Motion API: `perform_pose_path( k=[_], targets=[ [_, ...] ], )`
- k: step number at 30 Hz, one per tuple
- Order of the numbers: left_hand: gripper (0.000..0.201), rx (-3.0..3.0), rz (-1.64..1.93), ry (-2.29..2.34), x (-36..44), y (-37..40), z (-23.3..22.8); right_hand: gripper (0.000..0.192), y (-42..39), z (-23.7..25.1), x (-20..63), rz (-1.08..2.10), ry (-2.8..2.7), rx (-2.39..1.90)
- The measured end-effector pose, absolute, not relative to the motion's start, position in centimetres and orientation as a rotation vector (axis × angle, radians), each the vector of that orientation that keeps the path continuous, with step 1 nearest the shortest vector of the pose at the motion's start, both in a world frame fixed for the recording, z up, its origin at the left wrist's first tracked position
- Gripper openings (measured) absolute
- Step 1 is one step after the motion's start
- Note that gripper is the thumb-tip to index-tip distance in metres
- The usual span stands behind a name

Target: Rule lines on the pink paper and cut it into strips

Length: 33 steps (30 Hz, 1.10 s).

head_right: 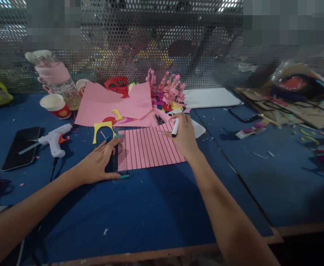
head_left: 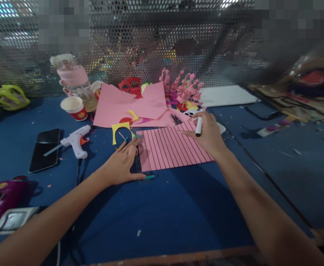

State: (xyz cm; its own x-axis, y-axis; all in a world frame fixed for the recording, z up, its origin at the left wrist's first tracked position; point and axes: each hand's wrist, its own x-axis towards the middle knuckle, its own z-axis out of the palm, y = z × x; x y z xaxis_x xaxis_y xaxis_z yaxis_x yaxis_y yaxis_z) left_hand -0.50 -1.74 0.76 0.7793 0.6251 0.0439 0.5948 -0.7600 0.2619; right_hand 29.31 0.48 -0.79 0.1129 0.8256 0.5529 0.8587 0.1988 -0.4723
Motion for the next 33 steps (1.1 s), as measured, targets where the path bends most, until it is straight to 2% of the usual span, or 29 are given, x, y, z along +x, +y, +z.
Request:
perform_pose_path(
  k=[17,33],
  targets=[
    [0.086,2.706,0.203,0.937,-0.53,-1.79,0.76,0.040,0.62,-0.91,29.54,-0.092,-1.715,-1.625],
    [0.078,2.731,0.173,0.954,-0.47,-1.77,0.85,0.038,0.55,-0.97,29.48,-0.082,-1.679,-1.652]
  ],
)
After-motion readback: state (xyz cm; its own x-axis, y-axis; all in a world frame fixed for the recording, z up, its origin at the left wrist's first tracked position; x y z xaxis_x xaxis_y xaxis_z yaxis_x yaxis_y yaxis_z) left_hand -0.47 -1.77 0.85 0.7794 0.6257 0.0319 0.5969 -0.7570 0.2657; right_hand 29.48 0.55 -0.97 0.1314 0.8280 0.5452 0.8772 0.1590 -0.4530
